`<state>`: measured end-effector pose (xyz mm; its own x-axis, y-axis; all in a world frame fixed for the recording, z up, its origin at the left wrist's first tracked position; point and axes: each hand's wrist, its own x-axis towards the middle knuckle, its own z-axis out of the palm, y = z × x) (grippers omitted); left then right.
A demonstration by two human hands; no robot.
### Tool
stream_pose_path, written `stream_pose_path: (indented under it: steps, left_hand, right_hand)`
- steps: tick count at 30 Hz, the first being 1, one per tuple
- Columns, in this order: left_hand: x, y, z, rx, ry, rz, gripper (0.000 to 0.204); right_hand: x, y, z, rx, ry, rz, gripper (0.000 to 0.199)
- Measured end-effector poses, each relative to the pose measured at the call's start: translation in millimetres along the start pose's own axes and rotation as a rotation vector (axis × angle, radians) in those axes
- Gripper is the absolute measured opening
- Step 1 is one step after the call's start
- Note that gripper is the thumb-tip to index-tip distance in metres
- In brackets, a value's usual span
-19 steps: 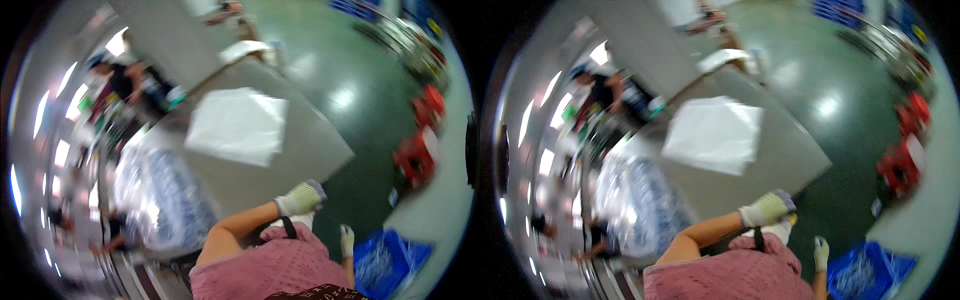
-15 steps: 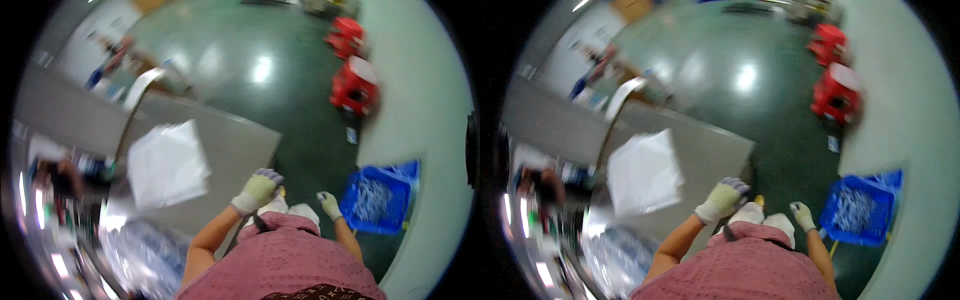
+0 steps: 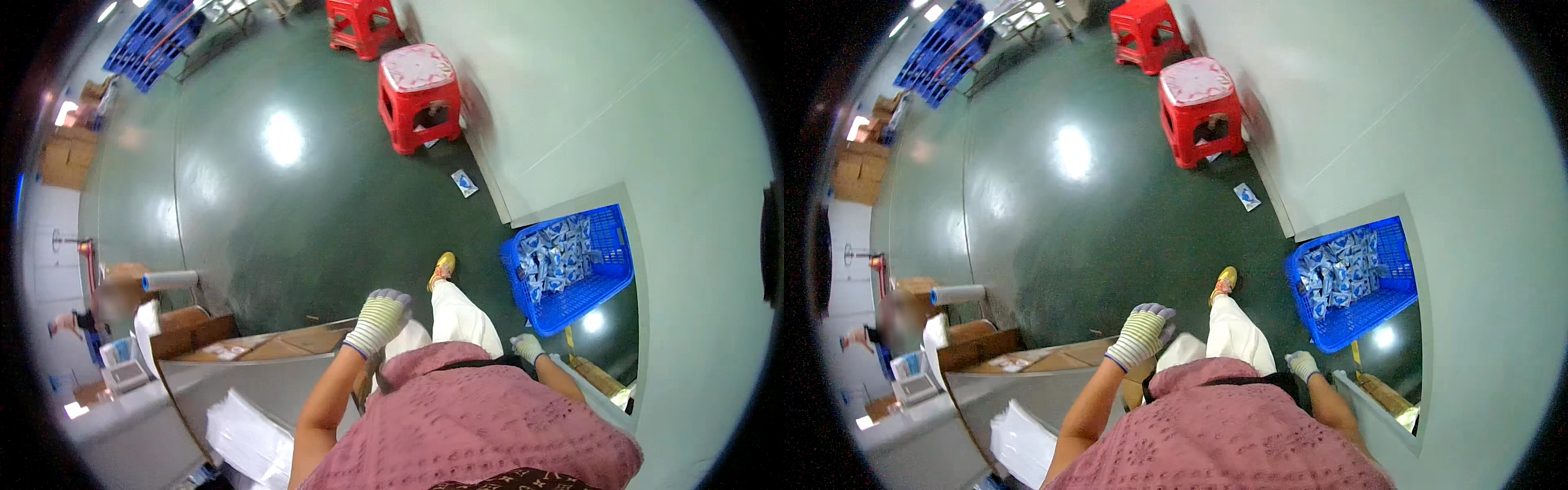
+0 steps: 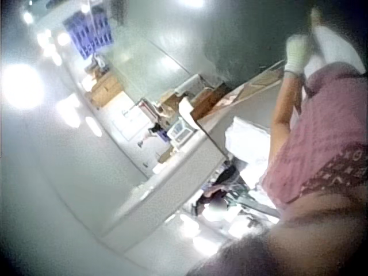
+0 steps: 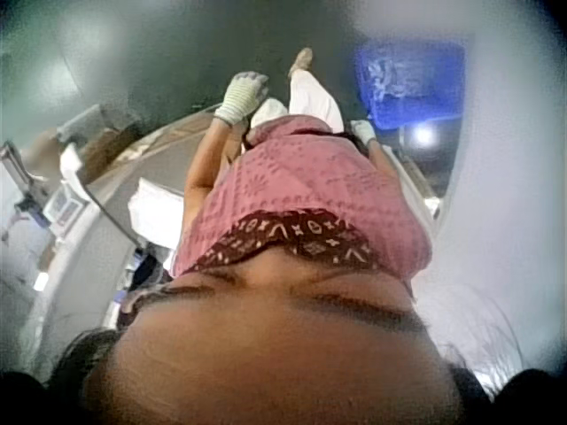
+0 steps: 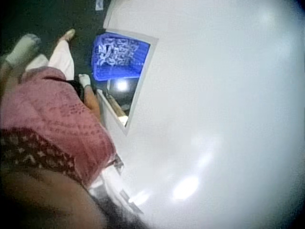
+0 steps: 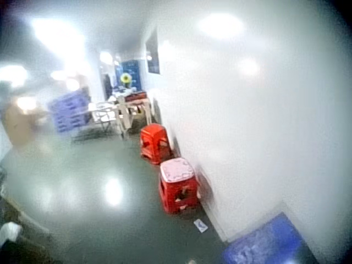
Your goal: The person sorts blue packets from a large clear plastic bag, organizes them into smaller stacks by hand, and places them onto a conveyor belt.
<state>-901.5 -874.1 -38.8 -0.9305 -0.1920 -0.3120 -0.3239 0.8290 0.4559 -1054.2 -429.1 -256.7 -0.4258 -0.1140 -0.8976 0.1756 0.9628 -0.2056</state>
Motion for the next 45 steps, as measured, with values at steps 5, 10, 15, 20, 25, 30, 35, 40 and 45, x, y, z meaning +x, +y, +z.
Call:
stream_pose_path:
  steps: [5,10,15,20,25,30,35,40,45]
  left_hand:
    - [121,-80,25,0.041,-0.206,-0.031,0.029]
    - [285,-188,76,0.259,-0.518,-0.039,0.027]
    - [473,-294,165,0.31,-0.481,-0.085,0.031]
    - [643,-351,252,0.254,-0.414,-0.098,0.047]
    - [771,-434,370,0.575,-0.416,0.054,0.058]
    - [867,-435,396,0.66,-0.459,0.013,0.057]
    - [948,-483,425,-0.086,-0.165,0.052,0.049]
    - [990,-503,432,-0.199,-0.109,-0.185,0.058]
    - [1020,-520,434,1.71,-0.511,0.53,0.055]
  right_hand:
    - [125,-104,-49,-0.014,0.115,-0.22,0.036]
    - [202,-251,-73,0.061,0.096,-0.309,0.033]
    - [353,-304,-59,-0.021,0.169,-0.313,0.039]
    - [516,-344,-52,-0.208,0.226,-0.186,0.046]
    - [626,-406,-52,-0.256,0.372,-0.244,0.065]
    - [696,-418,-59,-0.343,0.621,-0.275,0.076]
    - [748,-428,-28,-0.202,0.798,-0.064,0.044]
    - [718,-414,-10,-0.097,0.462,-0.026,0.032]
    - [559,-393,-76,-0.06,0.482,-0.299,0.034]
